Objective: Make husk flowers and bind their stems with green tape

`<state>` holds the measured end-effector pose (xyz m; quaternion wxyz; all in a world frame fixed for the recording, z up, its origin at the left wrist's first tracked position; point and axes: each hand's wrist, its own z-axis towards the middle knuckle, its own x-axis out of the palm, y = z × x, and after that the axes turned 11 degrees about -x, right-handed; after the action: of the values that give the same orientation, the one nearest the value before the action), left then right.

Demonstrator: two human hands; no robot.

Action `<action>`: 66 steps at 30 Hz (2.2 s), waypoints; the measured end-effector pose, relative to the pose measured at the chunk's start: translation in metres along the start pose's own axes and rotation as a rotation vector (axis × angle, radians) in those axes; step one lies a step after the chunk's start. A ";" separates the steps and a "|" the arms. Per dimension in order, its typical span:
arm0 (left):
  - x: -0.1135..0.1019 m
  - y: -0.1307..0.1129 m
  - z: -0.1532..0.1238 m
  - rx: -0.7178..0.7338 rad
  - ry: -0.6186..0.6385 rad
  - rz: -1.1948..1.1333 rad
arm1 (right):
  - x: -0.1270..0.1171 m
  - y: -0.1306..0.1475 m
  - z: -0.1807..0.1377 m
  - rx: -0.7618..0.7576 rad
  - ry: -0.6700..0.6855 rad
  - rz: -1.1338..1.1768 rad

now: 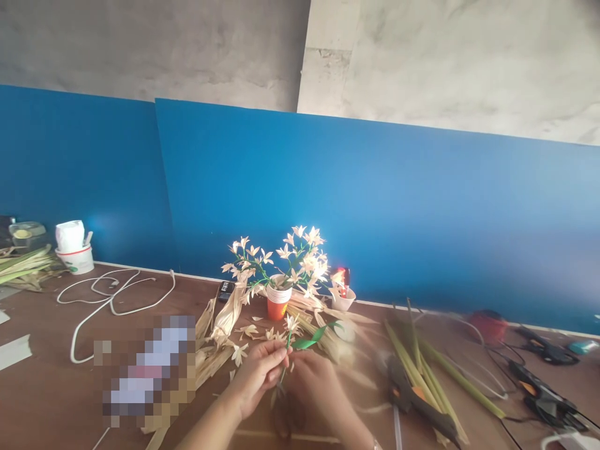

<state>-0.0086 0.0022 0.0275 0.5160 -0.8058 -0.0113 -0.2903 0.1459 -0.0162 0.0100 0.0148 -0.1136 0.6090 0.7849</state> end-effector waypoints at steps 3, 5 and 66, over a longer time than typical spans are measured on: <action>0.002 0.004 0.000 -0.044 0.000 0.046 | -0.001 0.000 0.006 -0.068 -0.096 0.143; 0.004 0.006 0.000 -0.062 0.021 0.093 | -0.002 -0.002 0.007 -0.115 -0.128 0.178; -0.004 0.006 -0.011 1.079 -0.569 1.070 | -0.001 -0.006 0.000 -0.205 -0.137 -0.212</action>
<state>-0.0155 -0.0088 0.0240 0.8798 -0.3852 0.1063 0.2573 0.1474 -0.0144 0.0048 0.1271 -0.1245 0.5080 0.8428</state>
